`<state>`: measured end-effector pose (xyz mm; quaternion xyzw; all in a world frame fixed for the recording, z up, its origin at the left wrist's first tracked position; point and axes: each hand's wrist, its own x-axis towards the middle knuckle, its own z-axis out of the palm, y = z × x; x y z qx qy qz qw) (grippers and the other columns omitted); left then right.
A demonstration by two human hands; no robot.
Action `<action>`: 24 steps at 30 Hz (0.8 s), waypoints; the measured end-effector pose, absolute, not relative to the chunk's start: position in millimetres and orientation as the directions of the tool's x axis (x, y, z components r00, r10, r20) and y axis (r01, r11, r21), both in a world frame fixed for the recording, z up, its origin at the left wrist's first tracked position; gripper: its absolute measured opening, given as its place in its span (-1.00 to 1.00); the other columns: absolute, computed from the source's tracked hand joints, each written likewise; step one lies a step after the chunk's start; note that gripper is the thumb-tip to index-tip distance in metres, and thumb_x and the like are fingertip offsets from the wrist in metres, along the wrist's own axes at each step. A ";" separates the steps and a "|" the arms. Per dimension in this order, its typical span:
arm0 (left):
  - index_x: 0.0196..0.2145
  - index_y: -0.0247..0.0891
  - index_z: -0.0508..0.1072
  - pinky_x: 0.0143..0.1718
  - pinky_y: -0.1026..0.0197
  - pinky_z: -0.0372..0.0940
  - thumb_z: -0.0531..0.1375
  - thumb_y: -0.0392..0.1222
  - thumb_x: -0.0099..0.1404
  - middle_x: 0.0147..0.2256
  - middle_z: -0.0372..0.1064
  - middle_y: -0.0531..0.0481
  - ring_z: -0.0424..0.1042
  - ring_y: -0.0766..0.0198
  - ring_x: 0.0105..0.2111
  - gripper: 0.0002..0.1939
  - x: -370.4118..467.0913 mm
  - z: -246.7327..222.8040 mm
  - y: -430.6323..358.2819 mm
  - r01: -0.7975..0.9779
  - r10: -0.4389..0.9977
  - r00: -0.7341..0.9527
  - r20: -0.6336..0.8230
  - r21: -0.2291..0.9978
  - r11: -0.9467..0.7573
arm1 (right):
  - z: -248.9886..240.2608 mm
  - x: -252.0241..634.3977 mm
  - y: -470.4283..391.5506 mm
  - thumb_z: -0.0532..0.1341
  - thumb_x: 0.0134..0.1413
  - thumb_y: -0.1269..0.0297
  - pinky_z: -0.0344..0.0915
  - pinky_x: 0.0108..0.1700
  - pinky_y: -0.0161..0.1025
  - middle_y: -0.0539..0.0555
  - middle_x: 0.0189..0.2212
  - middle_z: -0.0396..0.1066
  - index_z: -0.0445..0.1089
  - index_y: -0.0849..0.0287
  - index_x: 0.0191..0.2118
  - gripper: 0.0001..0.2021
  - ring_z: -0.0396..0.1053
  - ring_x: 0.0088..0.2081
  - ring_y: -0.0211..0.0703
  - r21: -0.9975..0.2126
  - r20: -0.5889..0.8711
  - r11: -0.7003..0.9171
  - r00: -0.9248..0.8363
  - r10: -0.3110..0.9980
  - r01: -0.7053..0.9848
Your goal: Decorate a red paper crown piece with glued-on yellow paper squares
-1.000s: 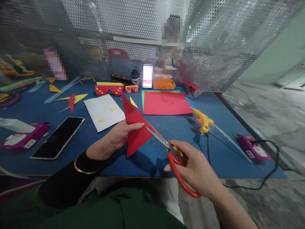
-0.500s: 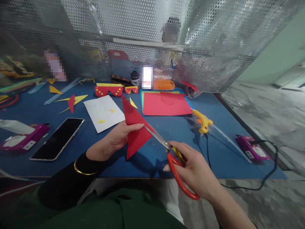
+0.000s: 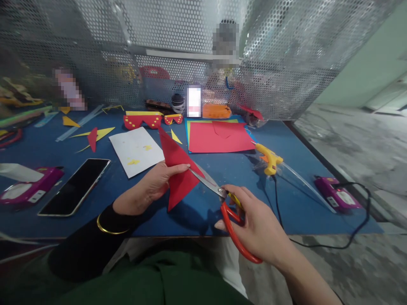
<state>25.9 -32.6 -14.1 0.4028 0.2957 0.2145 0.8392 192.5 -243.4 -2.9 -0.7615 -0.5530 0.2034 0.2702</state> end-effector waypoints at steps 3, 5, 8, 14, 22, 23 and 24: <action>-0.35 -0.27 0.61 -0.20 0.22 0.45 0.48 -0.25 0.06 -0.33 0.63 -0.01 0.58 0.25 -0.36 -0.81 25.7 -14.3 -32.7 -0.115 0.605 0.731 -0.316 0.817 0.565 | -1.9 191.8 -242.2 0.33 0.07 -0.05 0.43 -0.08 -0.08 0.10 -0.05 0.47 0.31 -0.01 0.18 -0.43 0.47 -0.13 0.01 -0.632 -0.008 -0.256 0.324 0.946 0.732; -0.33 -0.29 0.62 -0.17 0.19 0.44 0.49 -0.24 0.05 -0.32 0.63 -0.04 0.58 0.23 -0.34 -0.79 25.6 -14.3 -33.1 -0.107 0.623 0.717 -0.312 0.834 0.541 | -2.1 191.2 -242.0 0.33 0.07 -0.06 0.43 -0.08 -0.07 0.10 -0.06 0.47 0.32 -0.02 0.16 -0.44 0.46 -0.12 0.02 -0.643 -0.013 -0.261 0.330 0.944 0.720; -0.33 -0.30 0.62 -0.17 0.18 0.44 0.50 -0.24 0.03 -0.32 0.63 -0.06 0.57 0.23 -0.33 -0.77 25.4 -14.2 -33.7 -0.106 0.639 0.707 -0.303 0.848 0.519 | -2.5 190.5 -242.2 0.34 0.06 -0.05 0.43 -0.10 -0.07 0.09 -0.08 0.47 0.35 -0.02 0.14 -0.46 0.46 -0.14 0.01 -0.658 -0.020 -0.268 0.340 0.940 0.704; -0.35 -0.29 0.61 -0.21 0.20 0.43 0.49 -0.23 0.05 -0.34 0.62 -0.02 0.56 0.26 -0.36 -0.79 25.6 -15.0 -32.5 -0.120 0.630 0.721 -0.290 0.843 0.525 | -3.2 191.0 -241.8 0.36 0.02 -0.06 0.42 -0.10 -0.06 0.10 -0.09 0.46 0.35 -0.01 0.14 -0.43 0.44 -0.15 0.02 -0.674 -0.028 -0.276 0.350 0.936 0.685; -0.33 -0.29 0.61 -0.20 0.20 0.43 0.49 -0.23 0.05 -0.33 0.62 -0.04 0.57 0.25 -0.35 -0.78 25.7 -15.2 -33.5 -0.109 0.629 0.721 -0.290 0.849 0.517 | -7.1 191.0 -243.3 0.35 0.07 -0.01 0.40 -0.09 -0.09 0.08 -0.08 0.44 0.34 -0.03 0.16 -0.46 0.44 -0.14 -0.01 -0.698 -0.038 -0.270 0.343 0.939 0.663; -0.33 -0.29 0.61 -0.20 0.20 0.44 0.49 -0.23 0.05 -0.32 0.62 -0.04 0.57 0.24 -0.35 -0.78 25.7 -15.5 -33.9 -0.108 0.628 0.723 -0.288 0.851 0.514 | -7.2 190.7 -243.4 0.35 0.08 -0.01 0.40 -0.10 -0.10 0.09 -0.07 0.44 0.34 -0.03 0.16 -0.47 0.44 -0.14 -0.01 -0.703 -0.037 -0.266 0.340 0.940 0.659; -0.33 -0.29 0.60 -0.20 0.19 0.44 0.49 -0.22 0.05 -0.32 0.62 -0.05 0.57 0.23 -0.35 -0.78 25.6 -15.9 -34.1 -0.107 0.627 0.725 -0.284 0.853 0.511 | -7.2 190.4 -243.4 0.34 0.09 0.00 0.40 -0.10 -0.11 0.09 -0.07 0.44 0.34 -0.03 0.16 -0.47 0.44 -0.14 -0.01 -0.707 -0.037 -0.262 0.336 0.941 0.656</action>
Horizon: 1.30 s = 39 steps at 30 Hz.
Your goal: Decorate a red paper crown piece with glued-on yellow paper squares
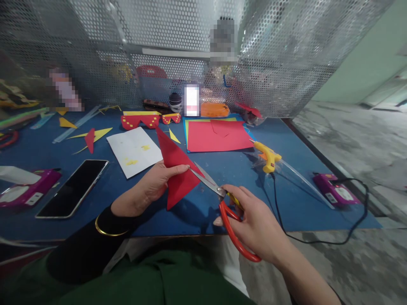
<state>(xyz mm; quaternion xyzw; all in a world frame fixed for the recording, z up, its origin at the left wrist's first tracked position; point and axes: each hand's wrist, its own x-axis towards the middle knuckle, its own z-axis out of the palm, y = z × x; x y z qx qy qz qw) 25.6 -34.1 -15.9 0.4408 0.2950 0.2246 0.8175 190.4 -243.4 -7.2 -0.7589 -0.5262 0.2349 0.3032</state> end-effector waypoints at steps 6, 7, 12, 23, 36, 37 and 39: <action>-0.33 -0.27 0.60 -0.19 0.16 0.45 0.47 -0.20 0.08 -0.32 0.63 -0.05 0.58 0.21 -0.35 -0.80 24.7 -18.0 -34.9 -0.110 0.617 0.744 -0.256 0.864 0.491 | -5.9 188.5 -242.9 0.35 0.08 0.02 0.40 -0.11 -0.12 0.09 -0.08 0.44 0.36 0.00 0.15 -0.48 0.45 -0.15 -0.03 -0.710 -0.030 -0.257 0.336 0.941 0.655; -0.33 -0.27 0.60 -0.20 0.17 0.45 0.47 -0.19 0.08 -0.32 0.63 -0.04 0.59 0.21 -0.35 -0.79 24.6 -17.9 -34.9 -0.109 0.618 0.744 -0.255 0.866 0.489 | -5.7 188.3 -242.7 0.35 0.09 0.03 0.41 -0.12 -0.13 0.09 -0.08 0.45 0.37 0.00 0.15 -0.49 0.45 -0.16 -0.03 -0.709 -0.026 -0.254 0.336 0.941 0.658; -0.33 -0.28 0.60 -0.20 0.19 0.45 0.49 -0.21 0.06 -0.31 0.63 -0.05 0.58 0.22 -0.34 -0.78 24.8 -16.3 -34.5 -0.099 0.623 0.733 -0.274 0.863 0.496 | -6.7 188.9 -242.9 0.36 0.08 0.02 0.41 -0.11 -0.14 0.08 -0.07 0.45 0.36 -0.01 0.15 -0.48 0.45 -0.15 -0.04 -0.716 -0.016 -0.245 0.336 0.942 0.653; -0.34 -0.29 0.61 -0.19 0.17 0.44 0.49 -0.21 0.04 -0.33 0.62 -0.05 0.57 0.22 -0.35 -0.78 25.0 -12.7 -36.3 -0.091 0.623 0.728 -0.284 0.861 0.500 | -8.3 188.7 -244.1 0.35 0.10 0.03 0.43 -0.12 -0.13 0.09 -0.07 0.46 0.37 0.00 0.15 -0.50 0.45 -0.17 -0.04 -0.722 -0.022 -0.247 0.336 0.942 0.647; -0.34 -0.26 0.61 -0.15 0.17 0.42 0.49 -0.20 0.04 -0.30 0.62 -0.04 0.56 0.22 -0.33 -0.79 24.8 -14.1 -34.3 -0.073 0.634 0.719 -0.285 0.876 0.476 | -8.4 188.3 -247.3 0.40 0.02 -0.01 0.41 -0.08 -0.08 0.07 -0.08 0.44 0.35 -0.03 0.14 -0.44 0.44 -0.14 -0.01 -0.671 -0.007 -0.276 0.367 0.930 0.688; -0.35 -0.26 0.61 -0.16 0.18 0.42 0.49 -0.20 0.03 -0.31 0.62 -0.03 0.56 0.23 -0.34 -0.78 24.8 -14.3 -34.3 -0.076 0.634 0.719 -0.284 0.875 0.478 | -7.7 187.8 -247.1 0.40 0.02 -0.01 0.41 -0.09 -0.08 0.07 -0.08 0.44 0.35 -0.03 0.13 -0.44 0.45 -0.14 -0.01 -0.667 -0.006 -0.275 0.365 0.931 0.692; -0.36 -0.26 0.61 -0.17 0.19 0.42 0.49 -0.21 0.03 -0.32 0.62 -0.03 0.55 0.24 -0.34 -0.79 25.0 -14.2 -34.5 -0.079 0.638 0.716 -0.283 0.875 0.477 | -6.6 187.0 -246.6 0.40 0.02 -0.01 0.42 -0.10 -0.09 0.06 -0.09 0.44 0.35 -0.02 0.13 -0.45 0.45 -0.16 -0.02 -0.661 0.001 -0.270 0.360 0.933 0.700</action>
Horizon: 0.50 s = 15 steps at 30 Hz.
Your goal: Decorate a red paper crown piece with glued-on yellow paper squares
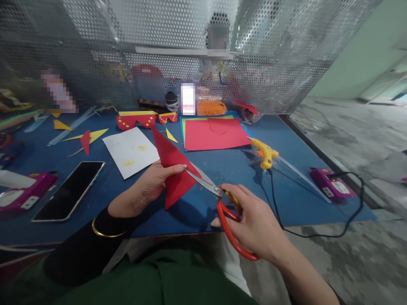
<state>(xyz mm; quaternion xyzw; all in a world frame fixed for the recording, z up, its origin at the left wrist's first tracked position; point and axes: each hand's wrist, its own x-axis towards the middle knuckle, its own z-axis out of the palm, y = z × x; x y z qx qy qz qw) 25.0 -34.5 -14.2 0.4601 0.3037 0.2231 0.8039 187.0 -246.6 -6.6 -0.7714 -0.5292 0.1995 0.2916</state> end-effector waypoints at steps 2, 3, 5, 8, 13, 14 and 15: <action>-0.37 -0.26 0.60 -0.19 0.21 0.42 0.49 -0.22 0.04 -0.33 0.61 -0.02 0.55 0.26 -0.35 -0.80 25.2 -13.6 -34.9 -0.081 0.643 0.712 -0.282 0.877 0.474 | -6.4 186.7 -246.3 0.39 0.03 0.00 0.42 -0.11 -0.10 0.06 -0.09 0.45 0.35 -0.02 0.13 -0.45 0.45 -0.18 -0.04 -0.653 0.012 -0.260 0.354 0.935 0.711; -0.37 -0.26 0.60 -0.20 0.22 0.42 0.49 -0.22 0.04 -0.33 0.61 -0.02 0.55 0.26 -0.35 -0.80 25.3 -13.2 -35.1 -0.083 0.647 0.710 -0.279 0.879 0.470 | -6.7 186.8 -246.3 0.38 0.05 0.00 0.42 -0.13 -0.10 0.07 -0.09 0.45 0.36 -0.02 0.13 -0.47 0.45 -0.18 -0.04 -0.650 0.019 -0.255 0.351 0.936 0.716; -0.37 -0.26 0.60 -0.22 0.23 0.42 0.49 -0.22 0.04 -0.33 0.61 -0.01 0.55 0.26 -0.36 -0.80 25.5 -12.3 -35.6 -0.083 0.653 0.706 -0.276 0.883 0.462 | -7.7 187.0 -246.3 0.36 0.08 0.00 0.43 -0.15 -0.12 0.08 -0.11 0.45 0.36 0.00 0.12 -0.49 0.46 -0.20 -0.05 -0.649 0.030 -0.243 0.344 0.939 0.721; -0.36 -0.25 0.59 -0.23 0.22 0.42 0.48 -0.22 0.05 -0.33 0.61 -0.02 0.55 0.26 -0.37 -0.81 25.3 -11.4 -36.0 -0.070 0.644 0.709 -0.287 0.880 0.469 | -9.0 187.1 -246.3 0.35 0.10 0.01 0.45 -0.15 -0.12 0.09 -0.12 0.47 0.37 0.00 0.12 -0.51 0.46 -0.20 -0.05 -0.655 0.037 -0.241 0.349 0.936 0.716; -0.35 -0.24 0.60 -0.20 0.19 0.42 0.47 -0.22 0.07 -0.31 0.61 -0.02 0.56 0.24 -0.35 -0.82 24.6 -11.7 -36.2 -0.071 0.636 0.719 -0.281 0.880 0.470 | -10.1 187.2 -246.6 0.37 0.08 0.00 0.45 -0.17 -0.12 0.10 -0.13 0.48 0.38 0.00 0.12 -0.50 0.46 -0.21 -0.04 -0.667 0.048 -0.234 0.355 0.934 0.707; -0.35 -0.23 0.60 -0.19 0.19 0.43 0.47 -0.22 0.07 -0.31 0.61 -0.02 0.56 0.24 -0.34 -0.82 24.6 -11.8 -36.2 -0.067 0.639 0.715 -0.282 0.883 0.465 | -10.4 187.3 -246.7 0.36 0.08 0.00 0.45 -0.17 -0.12 0.10 -0.13 0.48 0.38 0.01 0.12 -0.50 0.46 -0.22 -0.04 -0.672 0.051 -0.229 0.353 0.934 0.705; -0.35 -0.24 0.60 -0.19 0.19 0.43 0.47 -0.22 0.07 -0.31 0.61 -0.02 0.56 0.23 -0.34 -0.82 24.5 -11.8 -36.3 -0.063 0.641 0.712 -0.285 0.885 0.462 | -10.8 187.5 -246.9 0.36 0.08 0.00 0.45 -0.16 -0.11 0.11 -0.12 0.48 0.39 0.02 0.12 -0.50 0.46 -0.22 -0.04 -0.677 0.051 -0.226 0.350 0.935 0.701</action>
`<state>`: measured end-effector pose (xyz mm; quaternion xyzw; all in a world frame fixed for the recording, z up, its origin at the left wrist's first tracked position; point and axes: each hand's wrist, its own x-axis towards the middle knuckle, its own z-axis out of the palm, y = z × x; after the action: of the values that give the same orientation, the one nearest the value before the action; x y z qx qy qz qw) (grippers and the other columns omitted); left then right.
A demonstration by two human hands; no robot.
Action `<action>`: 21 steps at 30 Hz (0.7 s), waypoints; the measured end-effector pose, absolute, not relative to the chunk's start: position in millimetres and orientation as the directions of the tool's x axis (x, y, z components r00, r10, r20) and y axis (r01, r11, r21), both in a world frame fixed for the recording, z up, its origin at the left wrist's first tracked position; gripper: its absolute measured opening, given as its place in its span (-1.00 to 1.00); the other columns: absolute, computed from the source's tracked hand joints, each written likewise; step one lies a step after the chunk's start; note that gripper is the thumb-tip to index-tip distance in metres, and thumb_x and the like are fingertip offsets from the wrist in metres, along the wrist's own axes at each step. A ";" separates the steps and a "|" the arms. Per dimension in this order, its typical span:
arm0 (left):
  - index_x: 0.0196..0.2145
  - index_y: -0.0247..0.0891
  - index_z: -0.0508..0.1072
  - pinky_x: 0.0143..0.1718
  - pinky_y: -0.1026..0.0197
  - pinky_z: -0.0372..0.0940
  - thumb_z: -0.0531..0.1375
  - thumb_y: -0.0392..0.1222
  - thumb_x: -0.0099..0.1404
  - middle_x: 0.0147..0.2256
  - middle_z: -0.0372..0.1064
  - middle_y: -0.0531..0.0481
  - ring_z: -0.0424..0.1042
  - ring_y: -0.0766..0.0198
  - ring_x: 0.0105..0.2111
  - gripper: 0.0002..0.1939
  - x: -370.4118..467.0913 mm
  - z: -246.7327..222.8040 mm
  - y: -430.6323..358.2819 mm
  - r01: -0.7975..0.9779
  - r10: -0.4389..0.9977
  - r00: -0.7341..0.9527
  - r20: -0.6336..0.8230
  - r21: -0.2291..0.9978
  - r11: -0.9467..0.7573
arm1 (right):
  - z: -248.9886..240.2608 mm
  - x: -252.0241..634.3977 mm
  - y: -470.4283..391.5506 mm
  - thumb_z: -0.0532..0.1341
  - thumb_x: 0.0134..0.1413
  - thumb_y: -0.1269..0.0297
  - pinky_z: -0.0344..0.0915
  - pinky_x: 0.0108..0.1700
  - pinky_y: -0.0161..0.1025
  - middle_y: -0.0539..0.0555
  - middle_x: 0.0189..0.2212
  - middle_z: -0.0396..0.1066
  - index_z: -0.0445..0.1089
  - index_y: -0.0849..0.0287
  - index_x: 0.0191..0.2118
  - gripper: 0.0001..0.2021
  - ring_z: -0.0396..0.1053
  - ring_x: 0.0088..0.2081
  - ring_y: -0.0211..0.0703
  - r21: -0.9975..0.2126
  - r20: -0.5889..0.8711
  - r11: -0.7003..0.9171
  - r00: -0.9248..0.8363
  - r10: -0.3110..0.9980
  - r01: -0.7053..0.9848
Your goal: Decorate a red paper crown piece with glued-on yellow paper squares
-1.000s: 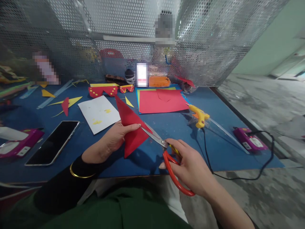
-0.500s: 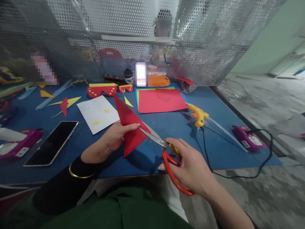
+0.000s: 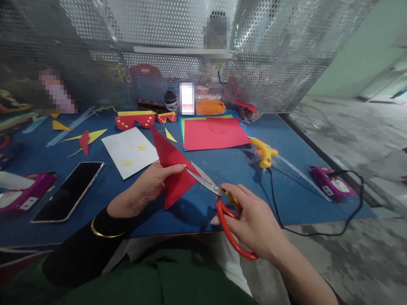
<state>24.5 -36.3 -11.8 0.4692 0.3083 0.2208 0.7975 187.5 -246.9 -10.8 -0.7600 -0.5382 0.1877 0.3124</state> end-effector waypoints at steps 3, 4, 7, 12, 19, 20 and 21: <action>-0.35 -0.24 0.60 -0.20 0.18 0.43 0.47 -0.22 0.06 -0.31 0.61 -0.03 0.56 0.23 -0.34 -0.81 24.6 -11.3 -36.5 -0.060 0.640 0.711 -0.293 0.881 0.470 | -11.8 187.9 -247.2 0.36 0.09 0.01 0.44 -0.12 -0.09 0.12 -0.09 0.47 0.38 0.02 0.14 -0.49 0.46 -0.18 -0.03 -0.701 0.034 -0.228 0.351 0.936 0.675; -0.35 -0.24 0.59 -0.21 0.18 0.43 0.47 -0.22 0.06 -0.32 0.61 -0.03 0.56 0.23 -0.35 -0.81 24.7 -11.0 -36.6 -0.062 0.637 0.712 -0.296 0.877 0.477 | -11.8 187.9 -247.3 0.36 0.10 0.01 0.44 -0.11 -0.09 0.12 -0.08 0.47 0.39 0.02 0.14 -0.49 0.46 -0.16 -0.02 -0.710 0.024 -0.232 0.352 0.936 0.664; -0.37 -0.24 0.59 -0.24 0.20 0.43 0.48 -0.23 0.06 -0.34 0.61 -0.01 0.55 0.24 -0.37 -0.82 24.8 -10.4 -37.0 -0.065 0.634 0.711 -0.305 0.869 0.491 | -11.6 187.8 -247.9 0.35 0.12 0.00 0.44 -0.07 -0.08 0.11 -0.06 0.47 0.40 0.01 0.13 -0.52 0.46 -0.13 -0.01 -0.735 0.002 -0.236 0.351 0.936 0.636; -0.37 -0.23 0.59 -0.26 0.23 0.43 0.48 -0.23 0.06 -0.35 0.61 0.02 0.56 0.25 -0.38 -0.82 24.9 -11.6 -36.9 -0.064 0.625 0.721 -0.300 0.869 0.491 | -11.9 187.1 -248.3 0.36 0.10 0.05 0.43 -0.04 -0.12 0.10 -0.04 0.49 0.43 0.02 0.12 -0.53 0.47 -0.08 0.00 -0.765 -0.009 -0.241 0.364 0.931 0.597; -0.36 -0.26 0.60 -0.16 0.15 0.43 0.48 -0.23 0.06 -0.33 0.63 -0.04 0.58 0.22 -0.35 -0.82 25.9 -14.1 -37.1 -0.052 0.576 0.740 -0.349 0.823 0.565 | -10.0 186.5 -246.0 0.35 0.09 0.06 0.44 -0.18 -0.18 0.08 -0.19 0.54 0.49 0.05 0.10 -0.54 0.49 -0.21 -0.04 -0.765 0.011 -0.217 0.349 0.937 0.607; -0.36 -0.25 0.60 -0.16 0.14 0.44 0.48 -0.24 0.05 -0.34 0.63 -0.04 0.58 0.21 -0.36 -0.81 26.3 -14.3 -37.1 -0.054 0.574 0.738 -0.356 0.815 0.576 | -10.2 187.1 -246.2 0.36 0.08 0.05 0.44 -0.20 -0.19 0.07 -0.21 0.55 0.50 0.05 0.10 -0.54 0.49 -0.23 -0.05 -0.760 0.014 -0.214 0.345 0.938 0.614; -0.37 -0.25 0.61 -0.16 0.14 0.44 0.49 -0.24 0.04 -0.34 0.63 -0.05 0.58 0.21 -0.37 -0.81 26.6 -14.5 -37.0 -0.059 0.572 0.736 -0.362 0.807 0.587 | -10.8 187.9 -246.6 0.36 0.08 0.05 0.45 -0.20 -0.20 0.07 -0.21 0.55 0.50 0.05 0.10 -0.54 0.49 -0.22 -0.05 -0.757 0.018 -0.212 0.344 0.939 0.619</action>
<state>26.6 -37.0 -14.5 0.4132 0.3105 0.1891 0.8349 187.9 -246.6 -10.8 -0.7433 -0.5239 0.2314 0.3458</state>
